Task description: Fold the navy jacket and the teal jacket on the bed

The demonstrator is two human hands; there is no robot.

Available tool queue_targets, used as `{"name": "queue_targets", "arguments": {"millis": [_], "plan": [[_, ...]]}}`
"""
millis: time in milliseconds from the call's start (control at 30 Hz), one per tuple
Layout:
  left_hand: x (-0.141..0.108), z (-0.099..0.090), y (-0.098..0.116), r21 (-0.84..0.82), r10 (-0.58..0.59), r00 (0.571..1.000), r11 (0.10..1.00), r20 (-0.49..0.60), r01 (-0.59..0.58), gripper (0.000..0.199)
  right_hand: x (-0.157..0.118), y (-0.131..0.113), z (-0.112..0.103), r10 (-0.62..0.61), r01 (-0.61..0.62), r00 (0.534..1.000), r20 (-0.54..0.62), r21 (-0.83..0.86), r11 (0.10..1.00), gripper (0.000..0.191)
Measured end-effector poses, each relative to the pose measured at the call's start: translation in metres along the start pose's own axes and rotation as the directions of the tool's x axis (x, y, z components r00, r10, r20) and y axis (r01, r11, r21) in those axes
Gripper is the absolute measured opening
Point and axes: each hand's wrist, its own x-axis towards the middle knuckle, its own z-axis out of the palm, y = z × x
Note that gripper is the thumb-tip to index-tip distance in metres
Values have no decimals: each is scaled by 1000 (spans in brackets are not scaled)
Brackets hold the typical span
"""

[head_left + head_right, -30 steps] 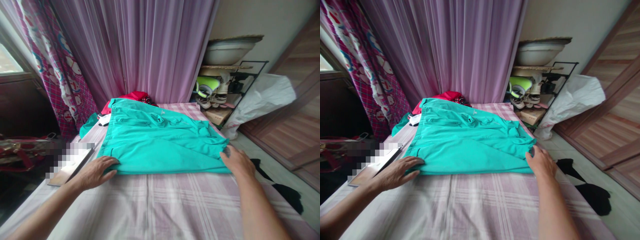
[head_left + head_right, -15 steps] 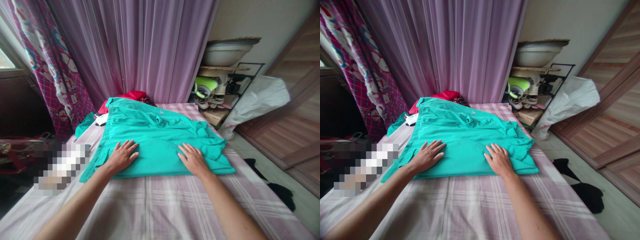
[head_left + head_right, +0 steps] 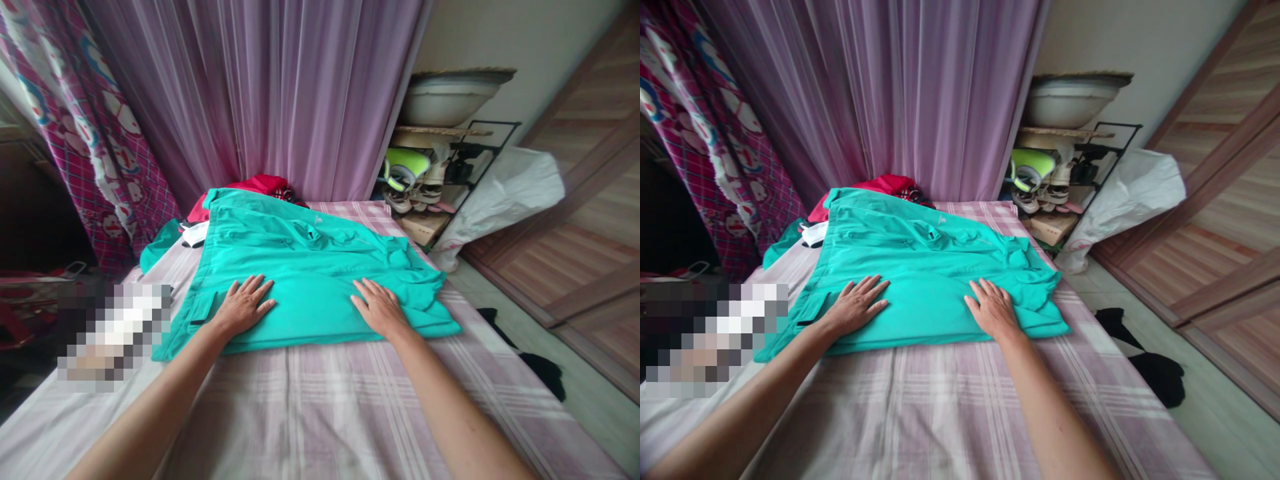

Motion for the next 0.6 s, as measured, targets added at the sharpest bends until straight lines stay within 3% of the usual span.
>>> {"name": "queue_targets", "arguments": {"millis": [300, 600], "plan": [[0, -7, 8, 16, -26, 1000, 1000, 4, 25, 64, 14, -1, -6, 22, -20, 997, 74, -27, 999, 53], [2, -9, 1, 16, 1, 1000, 1000, -18, 0, 63, 22, 3, -8, 38, -39, 993, 107, 6, 999, 56]]}}
